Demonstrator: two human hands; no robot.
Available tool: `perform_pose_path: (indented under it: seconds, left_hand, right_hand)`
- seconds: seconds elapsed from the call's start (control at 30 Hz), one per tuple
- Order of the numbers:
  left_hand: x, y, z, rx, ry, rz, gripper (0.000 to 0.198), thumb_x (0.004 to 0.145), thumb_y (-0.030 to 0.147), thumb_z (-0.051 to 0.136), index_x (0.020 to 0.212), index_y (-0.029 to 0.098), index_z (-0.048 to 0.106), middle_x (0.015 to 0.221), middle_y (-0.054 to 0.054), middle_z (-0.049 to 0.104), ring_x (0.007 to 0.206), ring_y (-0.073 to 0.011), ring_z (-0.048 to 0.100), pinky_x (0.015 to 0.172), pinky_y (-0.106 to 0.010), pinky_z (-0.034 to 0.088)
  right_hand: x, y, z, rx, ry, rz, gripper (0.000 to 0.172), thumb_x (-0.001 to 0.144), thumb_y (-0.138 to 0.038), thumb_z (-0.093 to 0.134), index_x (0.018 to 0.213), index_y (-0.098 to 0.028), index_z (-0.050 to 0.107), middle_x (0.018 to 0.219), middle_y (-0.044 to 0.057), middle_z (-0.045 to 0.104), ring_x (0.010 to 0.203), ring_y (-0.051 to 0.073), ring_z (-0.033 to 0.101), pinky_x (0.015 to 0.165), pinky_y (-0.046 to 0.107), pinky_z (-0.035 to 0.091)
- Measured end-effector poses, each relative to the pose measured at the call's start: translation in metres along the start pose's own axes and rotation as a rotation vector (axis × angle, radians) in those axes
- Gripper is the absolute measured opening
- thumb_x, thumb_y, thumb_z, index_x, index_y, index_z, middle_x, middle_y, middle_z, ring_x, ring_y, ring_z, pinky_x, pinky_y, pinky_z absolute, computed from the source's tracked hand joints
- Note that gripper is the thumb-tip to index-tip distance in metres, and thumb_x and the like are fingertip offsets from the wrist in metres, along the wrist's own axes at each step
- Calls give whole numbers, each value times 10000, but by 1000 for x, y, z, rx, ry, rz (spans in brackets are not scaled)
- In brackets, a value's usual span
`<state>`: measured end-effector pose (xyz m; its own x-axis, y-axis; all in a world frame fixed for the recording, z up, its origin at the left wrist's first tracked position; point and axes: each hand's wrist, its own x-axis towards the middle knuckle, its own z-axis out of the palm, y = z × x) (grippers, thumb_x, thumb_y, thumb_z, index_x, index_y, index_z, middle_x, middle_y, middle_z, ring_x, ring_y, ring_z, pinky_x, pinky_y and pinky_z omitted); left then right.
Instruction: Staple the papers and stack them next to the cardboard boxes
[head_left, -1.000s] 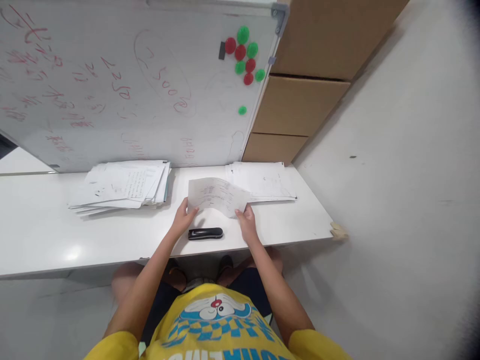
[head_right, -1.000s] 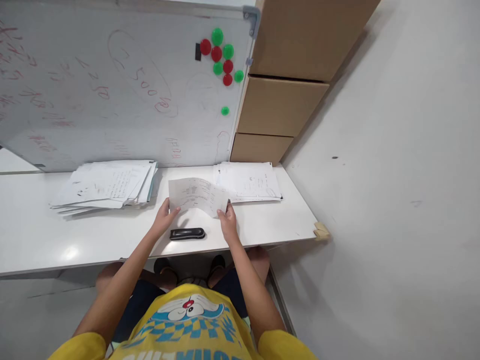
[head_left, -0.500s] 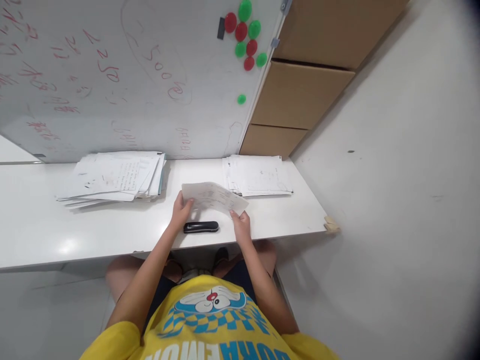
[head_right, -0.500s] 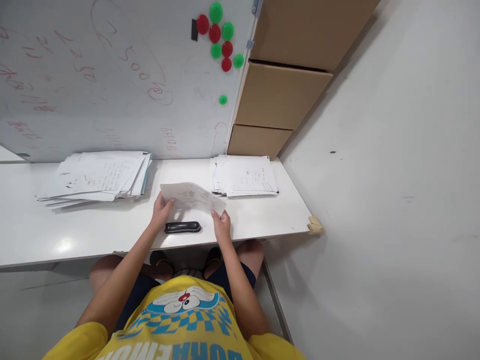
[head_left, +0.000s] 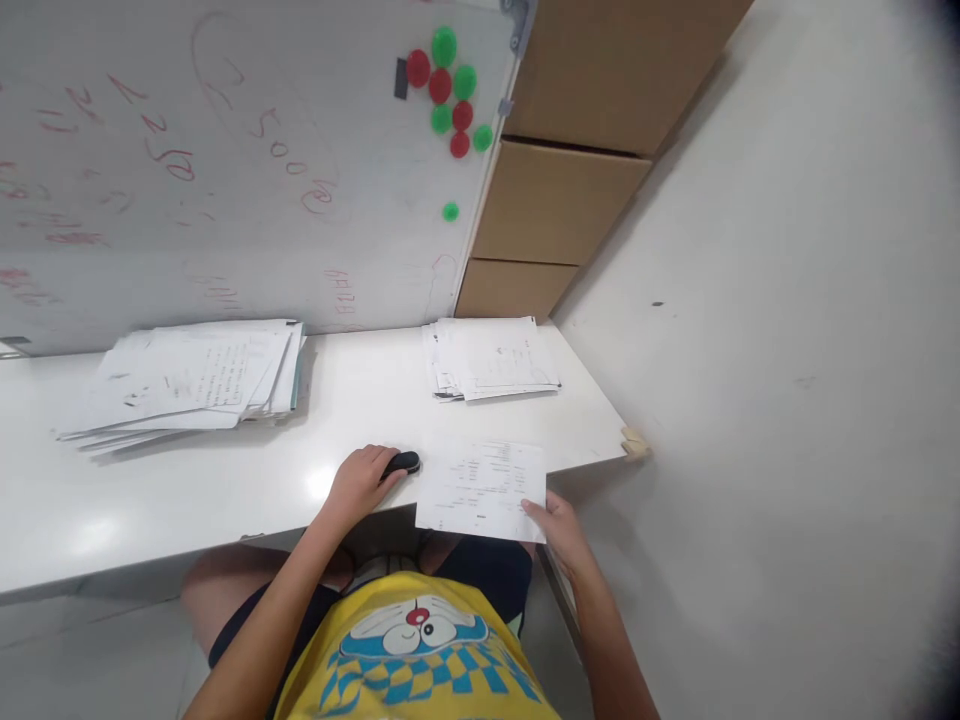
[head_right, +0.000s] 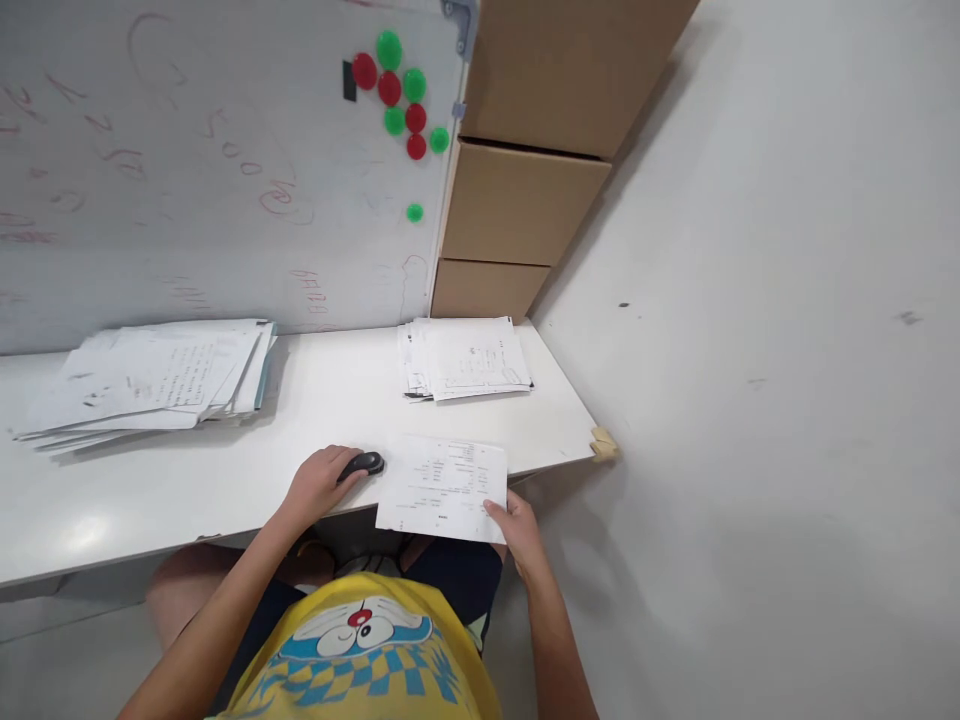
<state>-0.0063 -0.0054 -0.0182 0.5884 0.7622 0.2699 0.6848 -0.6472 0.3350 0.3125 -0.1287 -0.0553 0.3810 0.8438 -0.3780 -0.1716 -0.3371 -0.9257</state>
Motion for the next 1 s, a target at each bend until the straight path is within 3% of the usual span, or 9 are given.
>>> perform_pose_path:
  seconds: [0.37, 0.6, 0.8, 1.0]
  left_hand:
    - [-1, -3, 8, 48, 141, 42, 313, 936, 436, 464, 1060, 183, 600, 924, -82, 689, 828, -221, 624, 712, -345, 479]
    - [-2, -4, 9, 54, 141, 46, 334, 939, 443, 448, 1075, 181, 605, 944, -98, 696, 862, -235, 635, 726, -354, 481]
    - [-2, -4, 10, 52, 136, 50, 342, 934, 451, 457, 1078, 192, 626, 930, -99, 704, 823, -232, 645, 712, -354, 476]
    - [-1, -2, 10, 75, 127, 132, 336, 949, 372, 454, 1202, 194, 586, 1062, -105, 700, 959, -247, 650, 758, -368, 477]
  right_hand:
    - [8, -7, 5, -11, -180, 30, 474, 572, -445, 827, 954, -179, 739, 976, 99, 754, 881, 318, 696, 797, 442, 535]
    - [10, -14, -14, 54, -64, 20, 465, 522, -427, 852, 903, -185, 741, 962, 93, 757, 856, 298, 702, 817, 444, 529]
    - [10, -25, 8, -51, -158, -3, 472, 525, -438, 841, 895, -160, 747, 942, 104, 758, 855, 327, 696, 785, 461, 532]
    - [11, -28, 14, -41, -201, -1, 460, 567, -424, 823, 948, -177, 748, 999, 97, 749, 899, 325, 691, 804, 450, 533]
